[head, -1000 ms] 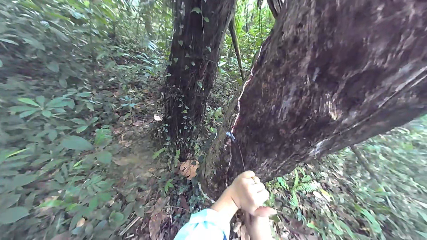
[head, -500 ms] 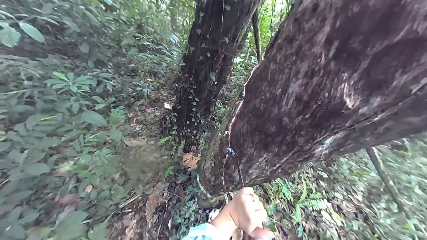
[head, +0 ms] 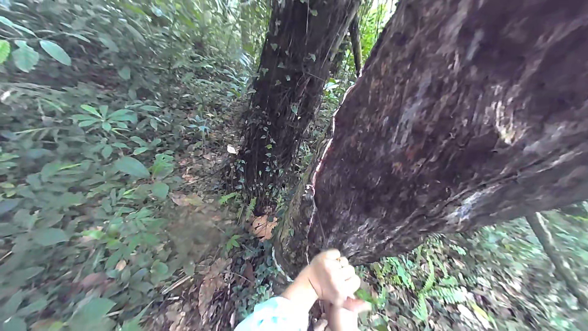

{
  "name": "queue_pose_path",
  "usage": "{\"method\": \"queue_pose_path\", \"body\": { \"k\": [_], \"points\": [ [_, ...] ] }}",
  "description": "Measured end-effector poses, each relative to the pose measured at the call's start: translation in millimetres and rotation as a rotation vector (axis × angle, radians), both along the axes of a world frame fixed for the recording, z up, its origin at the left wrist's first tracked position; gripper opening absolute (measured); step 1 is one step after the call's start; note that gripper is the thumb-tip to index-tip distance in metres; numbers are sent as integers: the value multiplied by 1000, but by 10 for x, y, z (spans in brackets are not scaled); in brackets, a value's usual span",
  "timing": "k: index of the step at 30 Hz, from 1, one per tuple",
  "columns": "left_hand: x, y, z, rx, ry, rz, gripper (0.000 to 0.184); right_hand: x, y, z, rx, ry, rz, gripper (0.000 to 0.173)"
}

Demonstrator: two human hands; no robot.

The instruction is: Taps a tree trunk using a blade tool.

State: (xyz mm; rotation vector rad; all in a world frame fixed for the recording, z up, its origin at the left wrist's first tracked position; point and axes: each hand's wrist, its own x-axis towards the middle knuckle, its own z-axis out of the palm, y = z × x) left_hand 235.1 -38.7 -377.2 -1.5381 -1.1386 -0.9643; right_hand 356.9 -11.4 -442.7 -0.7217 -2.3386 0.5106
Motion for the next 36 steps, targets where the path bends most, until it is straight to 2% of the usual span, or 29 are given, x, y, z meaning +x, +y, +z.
{"method": "queue_pose_path", "body": {
  "k": [2, 4, 7, 9, 12, 14, 16, 18, 21, 22, 27, 29, 33, 36],
  "points": [
    [-174, -40, 327, 65, -2, 19, 53, -245, 18, 279, 89, 38, 25, 24],
    [-211, -105, 515, 67, 25, -13, 56, -290, -73, 412, 52, 55, 52, 27],
    [50, -222, 328, -17, 10, -66, 57, 47, -257, 298, -72, -56, 59, 28],
    [201, -262, 103, -52, -7, -80, 55, 269, -276, 20, -65, -99, 63, 27],
    [255, -243, -33, -69, -24, -95, 60, 384, -314, 40, -170, -203, 46, 30],
    [220, -185, -19, -50, -16, -87, 57, 357, -287, 101, -173, -212, 31, 30],
    [196, -161, 6, -31, -9, -95, 55, 314, -233, -51, -90, -128, 20, 29],
    [160, -162, 32, -33, 5, -98, 54, 281, -278, 118, -140, -179, 37, 29],
    [87, -175, 72, -41, 24, -99, 58, 180, -346, 82, -42, -65, 3, 23],
    [69, -184, 88, -43, 31, -87, 59, 150, -382, 198, -31, -75, -11, 22],
    [74, -212, 90, -49, 15, -67, 59, 131, -452, 273, -102, -55, -32, 26],
    [-21, -205, 238, -41, 22, -44, 57, 5, -426, 421, -80, -45, -14, 23],
    [-227, -268, 957, 92, -14, 16, 55, -427, -334, 872, 13, 116, 72, 26],
    [-170, -497, 1103, 278, -255, 70, 34, -295, -352, 1021, -15, 178, 139, 32]
  ]
}}
